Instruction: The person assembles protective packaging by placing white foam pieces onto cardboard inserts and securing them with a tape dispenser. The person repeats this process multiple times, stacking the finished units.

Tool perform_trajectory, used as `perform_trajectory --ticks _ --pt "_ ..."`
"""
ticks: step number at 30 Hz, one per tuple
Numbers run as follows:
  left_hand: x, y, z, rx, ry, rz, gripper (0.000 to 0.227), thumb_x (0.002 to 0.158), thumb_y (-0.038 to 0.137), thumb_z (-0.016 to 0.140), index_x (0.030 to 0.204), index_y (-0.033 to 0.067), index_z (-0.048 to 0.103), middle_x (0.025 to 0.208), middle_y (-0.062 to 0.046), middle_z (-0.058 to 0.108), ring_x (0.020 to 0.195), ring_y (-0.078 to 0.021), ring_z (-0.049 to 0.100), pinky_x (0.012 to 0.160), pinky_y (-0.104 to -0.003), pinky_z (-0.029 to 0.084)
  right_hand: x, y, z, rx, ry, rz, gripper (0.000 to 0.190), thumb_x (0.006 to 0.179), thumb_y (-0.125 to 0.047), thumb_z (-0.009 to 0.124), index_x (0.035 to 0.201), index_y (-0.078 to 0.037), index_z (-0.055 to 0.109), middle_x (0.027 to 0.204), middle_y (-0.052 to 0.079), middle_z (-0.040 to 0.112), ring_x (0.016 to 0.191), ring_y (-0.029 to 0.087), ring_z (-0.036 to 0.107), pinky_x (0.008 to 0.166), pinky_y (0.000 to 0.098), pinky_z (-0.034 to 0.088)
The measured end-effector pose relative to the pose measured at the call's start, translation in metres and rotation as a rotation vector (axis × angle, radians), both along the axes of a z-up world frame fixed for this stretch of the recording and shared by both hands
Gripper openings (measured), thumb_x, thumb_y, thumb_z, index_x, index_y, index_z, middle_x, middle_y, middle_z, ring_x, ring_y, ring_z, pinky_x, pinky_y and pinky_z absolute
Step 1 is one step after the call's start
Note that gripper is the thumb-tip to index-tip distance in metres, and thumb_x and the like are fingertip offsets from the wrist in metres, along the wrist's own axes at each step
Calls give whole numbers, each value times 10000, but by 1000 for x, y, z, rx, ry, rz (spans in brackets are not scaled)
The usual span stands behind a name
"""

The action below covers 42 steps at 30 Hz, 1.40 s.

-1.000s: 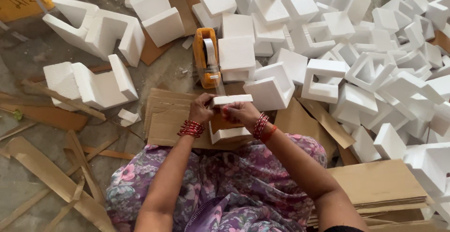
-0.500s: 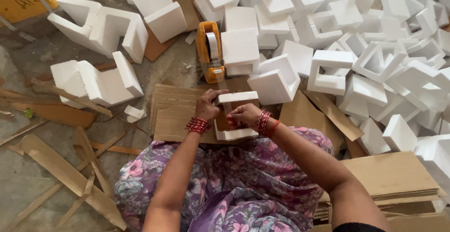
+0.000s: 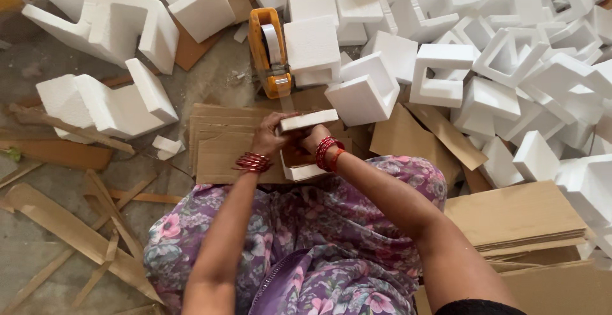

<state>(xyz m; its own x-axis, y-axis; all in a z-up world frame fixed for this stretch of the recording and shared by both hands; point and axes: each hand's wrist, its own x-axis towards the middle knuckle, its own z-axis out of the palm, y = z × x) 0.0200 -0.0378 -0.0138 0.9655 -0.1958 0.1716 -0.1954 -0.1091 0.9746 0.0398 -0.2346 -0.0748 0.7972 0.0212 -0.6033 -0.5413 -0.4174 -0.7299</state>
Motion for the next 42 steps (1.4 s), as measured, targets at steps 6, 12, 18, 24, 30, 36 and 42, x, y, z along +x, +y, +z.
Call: perform_trajectory --ticks 6,12,18,24,30,36,42 --pt "7 -11 -45 -51 -29 99 452 727 135 844 1172 156 768 1135 -33 759 1070 -203 684 938 -342 562 -1 3 45 -292 14 417 184 919 -185 705 1045 -69 772 913 90 782 771 183 725 679 341 595" --pt "10 -13 -76 102 -6 158 378 700 207 903 1027 88 753 998 -89 755 943 -264 693 838 -379 559 76 1 124 -465 -163 585 262 961 -361 696 954 -122 804 820 57 783 673 137 702 637 318 574" --pt "7 -13 -81 241 -41 200 427 654 221 924 997 61 725 935 -116 700 896 -317 653 784 -421 545 128 36 85 135 113 59 330 946 -373 725 939 -46 776 759 18 752 652 136 683 571 296 581" --pt "9 -13 -80 184 -87 176 409 624 182 910 994 82 765 951 -91 741 921 -310 656 830 -418 540 142 26 17 269 127 -22 247 908 -265 820 930 -23 773 727 50 684 554 143 583 480 315 472" --pt "5 -12 -61 156 -24 188 403 641 147 903 1012 81 761 953 -89 737 933 -302 656 825 -415 543 143 34 17 274 133 -105 206 853 -170 822 937 12 777 827 97 784 651 166 736 575 298 610" --pt "5 -12 -57 154 -58 187 397 653 134 889 1029 96 769 964 -83 750 921 -296 672 830 -407 552 138 36 24 170 163 -151 244 861 -200 834 924 25 765 794 91 762 596 162 688 512 314 545" --pt "7 -12 -64 175 -43 203 370 650 128 883 996 80 762 938 -94 748 896 -306 674 808 -411 559 158 36 -7 -303 26 334 278 893 -315 793 993 -57 756 886 74 769 753 205 701 602 359 520"
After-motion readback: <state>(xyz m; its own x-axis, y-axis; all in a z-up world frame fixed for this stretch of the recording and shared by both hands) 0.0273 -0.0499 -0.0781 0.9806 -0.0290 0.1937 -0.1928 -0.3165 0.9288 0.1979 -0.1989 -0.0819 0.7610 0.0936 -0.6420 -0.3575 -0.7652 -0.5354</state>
